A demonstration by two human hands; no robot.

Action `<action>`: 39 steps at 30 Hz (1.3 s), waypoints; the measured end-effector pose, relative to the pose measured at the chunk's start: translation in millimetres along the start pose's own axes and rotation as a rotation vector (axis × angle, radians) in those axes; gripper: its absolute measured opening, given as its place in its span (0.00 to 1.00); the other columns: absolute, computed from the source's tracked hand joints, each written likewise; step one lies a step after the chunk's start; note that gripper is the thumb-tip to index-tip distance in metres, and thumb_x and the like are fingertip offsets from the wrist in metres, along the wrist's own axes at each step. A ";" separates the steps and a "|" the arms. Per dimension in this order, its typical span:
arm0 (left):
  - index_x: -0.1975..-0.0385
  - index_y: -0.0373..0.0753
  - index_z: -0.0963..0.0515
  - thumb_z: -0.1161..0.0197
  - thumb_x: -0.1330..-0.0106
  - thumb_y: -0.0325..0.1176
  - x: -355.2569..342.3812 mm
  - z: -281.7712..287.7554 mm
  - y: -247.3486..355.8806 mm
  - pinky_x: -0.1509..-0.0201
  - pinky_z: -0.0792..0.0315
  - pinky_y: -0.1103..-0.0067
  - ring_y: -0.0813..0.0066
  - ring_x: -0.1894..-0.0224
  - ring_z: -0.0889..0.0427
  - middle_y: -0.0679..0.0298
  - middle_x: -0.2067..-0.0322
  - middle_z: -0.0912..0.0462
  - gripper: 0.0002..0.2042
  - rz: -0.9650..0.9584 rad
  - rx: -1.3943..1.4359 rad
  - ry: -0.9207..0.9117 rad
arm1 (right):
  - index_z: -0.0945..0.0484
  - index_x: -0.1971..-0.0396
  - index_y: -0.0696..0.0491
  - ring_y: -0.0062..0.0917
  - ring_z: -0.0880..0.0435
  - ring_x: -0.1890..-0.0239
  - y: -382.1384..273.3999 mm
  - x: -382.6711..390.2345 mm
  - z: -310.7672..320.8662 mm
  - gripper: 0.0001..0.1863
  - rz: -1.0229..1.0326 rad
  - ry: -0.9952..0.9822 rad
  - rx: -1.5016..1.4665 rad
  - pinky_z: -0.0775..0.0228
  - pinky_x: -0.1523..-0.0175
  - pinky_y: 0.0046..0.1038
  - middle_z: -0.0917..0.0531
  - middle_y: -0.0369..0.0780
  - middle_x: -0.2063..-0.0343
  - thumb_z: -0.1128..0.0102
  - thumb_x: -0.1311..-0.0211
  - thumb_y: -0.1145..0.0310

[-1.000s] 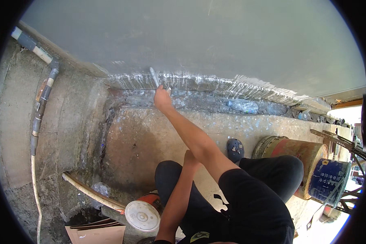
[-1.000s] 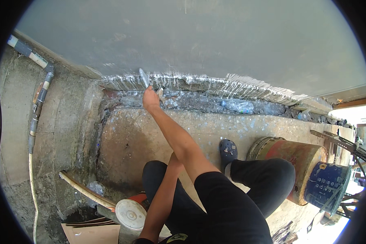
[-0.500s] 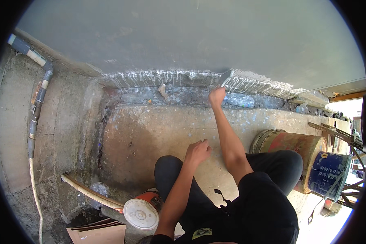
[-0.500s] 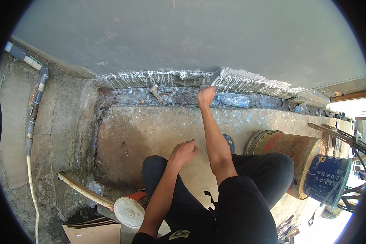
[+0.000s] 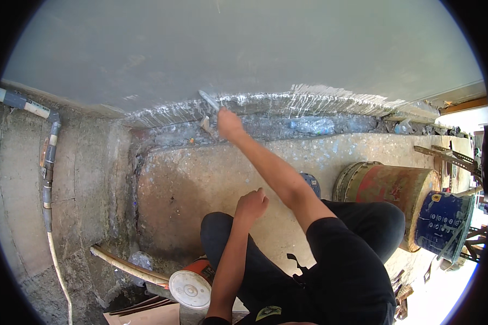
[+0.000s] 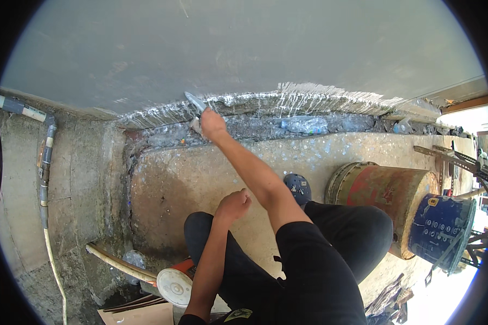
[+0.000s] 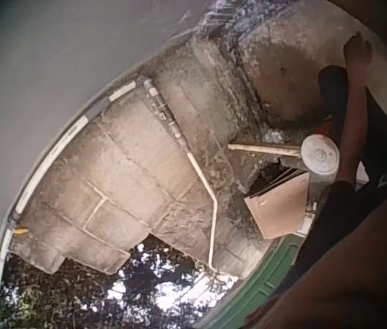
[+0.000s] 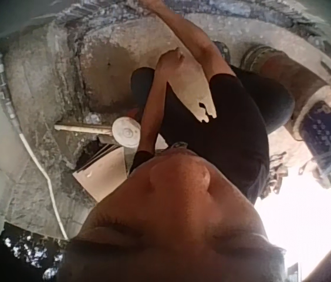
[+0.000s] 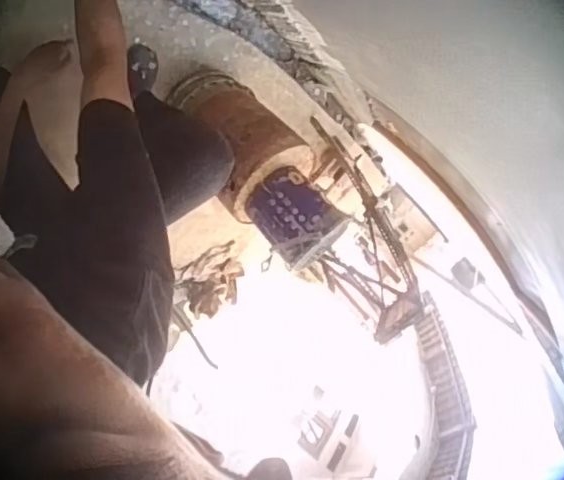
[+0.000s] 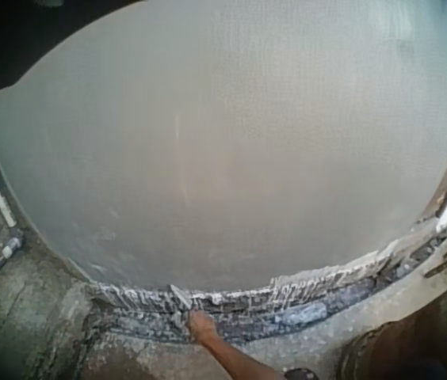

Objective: Applying a layer of plaster or putty to an exterior wall using a spatula.

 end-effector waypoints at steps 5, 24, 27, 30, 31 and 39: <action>0.69 0.35 0.27 0.50 0.40 0.35 -10.4 -3.9 14.6 0.61 0.30 0.65 0.53 0.65 0.22 0.51 0.71 0.21 0.10 -0.032 0.005 -0.004 | 0.31 0.64 0.61 0.48 0.20 0.66 102.8 24.0 85.2 0.13 -0.024 0.052 0.196 0.27 0.61 0.44 0.20 0.53 0.71 0.56 0.38 0.65; 0.68 0.36 0.28 0.48 0.41 0.35 -36.2 -62.0 84.3 0.61 0.30 0.64 0.51 0.65 0.23 0.50 0.69 0.22 0.09 -0.233 -0.148 -0.213 | 0.33 0.68 0.60 0.50 0.21 0.71 195.0 62.8 92.4 0.15 -0.270 0.216 -0.084 0.30 0.66 0.48 0.21 0.55 0.76 0.60 0.35 0.61; 0.68 0.37 0.28 0.48 0.41 0.35 -39.8 -61.9 91.3 0.61 0.31 0.65 0.51 0.65 0.23 0.50 0.70 0.22 0.09 -0.250 -0.072 -0.227 | 0.33 0.68 0.59 0.49 0.21 0.73 183.2 40.3 136.2 0.17 0.080 0.187 0.155 0.29 0.68 0.46 0.21 0.51 0.79 0.60 0.34 0.59; 0.68 0.37 0.28 0.48 0.41 0.35 -42.7 -53.8 77.7 0.61 0.31 0.65 0.51 0.65 0.23 0.50 0.71 0.22 0.09 -0.227 0.018 -0.226 | 0.33 0.68 0.58 0.48 0.21 0.75 237.9 47.0 165.9 0.18 -0.012 0.117 0.229 0.30 0.70 0.45 0.22 0.50 0.81 0.60 0.34 0.56; 0.68 0.37 0.28 0.48 0.41 0.36 -44.3 -52.8 73.0 0.60 0.31 0.65 0.51 0.65 0.23 0.51 0.71 0.22 0.09 -0.201 0.021 -0.234 | 0.33 0.68 0.58 0.48 0.22 0.75 269.3 57.3 172.3 0.18 -0.075 0.164 0.244 0.30 0.70 0.46 0.22 0.50 0.82 0.60 0.34 0.56; 0.71 0.34 0.29 0.49 0.42 0.35 -36.5 -30.6 64.3 0.62 0.30 0.61 0.49 0.67 0.22 0.48 0.72 0.22 0.09 -0.173 -0.036 -0.135 | 0.28 0.70 0.63 0.55 0.23 0.67 353.8 99.6 171.5 0.17 -0.653 0.748 -0.094 0.33 0.60 0.48 0.23 0.59 0.74 0.53 0.39 0.61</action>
Point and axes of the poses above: each hand's wrist, its own x-axis away from the middle knuckle, its own z-axis out of the back of the hand, y = z × x, the point moved 7 cm from there along -x, towards the middle knuckle
